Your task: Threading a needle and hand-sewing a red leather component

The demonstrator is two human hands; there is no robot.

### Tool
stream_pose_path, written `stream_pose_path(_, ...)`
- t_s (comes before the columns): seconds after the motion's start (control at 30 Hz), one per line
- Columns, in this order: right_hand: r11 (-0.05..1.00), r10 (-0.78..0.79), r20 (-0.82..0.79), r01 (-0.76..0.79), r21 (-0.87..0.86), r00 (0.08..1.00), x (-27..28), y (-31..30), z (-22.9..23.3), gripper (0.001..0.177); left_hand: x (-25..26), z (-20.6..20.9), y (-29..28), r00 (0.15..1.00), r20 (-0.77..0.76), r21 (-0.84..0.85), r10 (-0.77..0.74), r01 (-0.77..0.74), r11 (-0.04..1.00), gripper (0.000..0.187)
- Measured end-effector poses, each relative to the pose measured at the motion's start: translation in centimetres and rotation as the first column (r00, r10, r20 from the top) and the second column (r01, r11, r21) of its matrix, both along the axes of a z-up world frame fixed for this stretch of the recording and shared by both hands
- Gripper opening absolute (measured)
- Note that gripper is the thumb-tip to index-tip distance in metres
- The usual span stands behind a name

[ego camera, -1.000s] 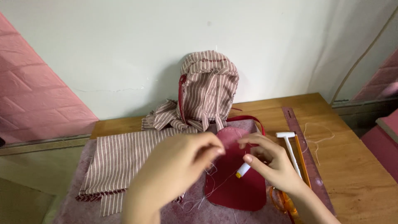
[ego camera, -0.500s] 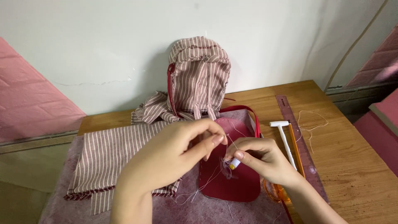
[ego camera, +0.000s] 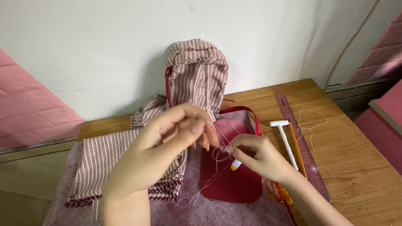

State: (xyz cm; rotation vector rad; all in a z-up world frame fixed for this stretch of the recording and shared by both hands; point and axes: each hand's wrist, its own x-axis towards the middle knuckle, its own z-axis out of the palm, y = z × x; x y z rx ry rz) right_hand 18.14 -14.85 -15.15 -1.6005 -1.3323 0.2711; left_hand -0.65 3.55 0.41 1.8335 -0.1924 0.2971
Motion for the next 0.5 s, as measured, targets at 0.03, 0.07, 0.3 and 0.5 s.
stream_pose_path(0.03,1.000,0.001,0.000,-0.001,-0.001,1.000,0.0,0.1,-0.1,0.018,-0.1,-0.2,0.0,1.000,0.000,-0.001,0.001,-0.001,1.000,0.022)
stream_pose_path(0.07,0.999,-0.036,0.058,0.036,-0.005,0.998,0.0,0.2,-0.1,0.014,-0.2,-0.3,0.0,0.999,0.028,-0.117,0.019,-0.015,0.993,0.019)
stream_pose_path(0.3,0.978,-0.177,0.204,0.196,-0.074,0.963,0.8,0.2,-0.9,0.018,-0.9,-0.5,0.6,0.982,0.083,-0.181,0.172,-0.154,0.971,0.022)
stream_pose_path(0.5,0.949,-0.242,0.276,0.286,-0.133,0.930,1.5,0.3,-2.4,0.014,-1.6,-0.9,0.8,0.970,0.236,-0.457,0.053,0.062,0.887,0.014)
